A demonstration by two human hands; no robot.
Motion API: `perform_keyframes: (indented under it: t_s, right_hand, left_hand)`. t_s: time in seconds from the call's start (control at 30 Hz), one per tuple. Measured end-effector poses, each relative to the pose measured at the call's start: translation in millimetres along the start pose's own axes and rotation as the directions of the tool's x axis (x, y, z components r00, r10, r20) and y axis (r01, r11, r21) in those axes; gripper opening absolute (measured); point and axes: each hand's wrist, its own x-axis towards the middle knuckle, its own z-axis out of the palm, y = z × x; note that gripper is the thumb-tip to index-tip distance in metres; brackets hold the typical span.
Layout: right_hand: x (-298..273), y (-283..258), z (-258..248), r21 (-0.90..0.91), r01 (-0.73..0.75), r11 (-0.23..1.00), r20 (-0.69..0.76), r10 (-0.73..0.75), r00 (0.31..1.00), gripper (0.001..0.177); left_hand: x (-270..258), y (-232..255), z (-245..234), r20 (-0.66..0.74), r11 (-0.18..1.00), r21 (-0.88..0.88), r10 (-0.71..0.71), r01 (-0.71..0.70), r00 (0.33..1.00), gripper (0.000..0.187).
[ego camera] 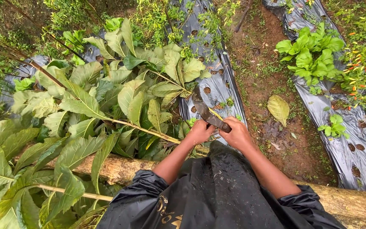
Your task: The person walks through a garden and uses a sickle to cut small branches and twigs from a tree trunk. They hold the branches with one hand while cutting them with the other, clearing the trunk of smaller growth.
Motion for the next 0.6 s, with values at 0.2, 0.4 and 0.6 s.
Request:
perform_keyframes:
  t_s: [0.2,0.4,0.6]
  right_hand:
    - [0.4,-25.8,-0.6,0.001,-0.019,1.0,-0.088,0.019,0.996,0.023]
    - [-2.0,-39.6,12.2,-0.022,-0.096,0.995,-0.042,0.095,0.995,0.02]
    - [4.3,-25.7,33.2,-0.053,-0.224,0.973,-0.009,0.224,0.974,0.022]
  left_hand:
    - [-7.7,40.0,-23.0,-0.015,0.999,0.023,0.032,-0.032,0.999,0.022]
    - [-6.4,-1.3,-14.4,-0.084,0.976,0.159,0.161,-0.147,0.983,0.02]
    - [-20.6,21.4,-29.1,-0.183,0.924,0.212,0.356,-0.317,0.916,0.018]
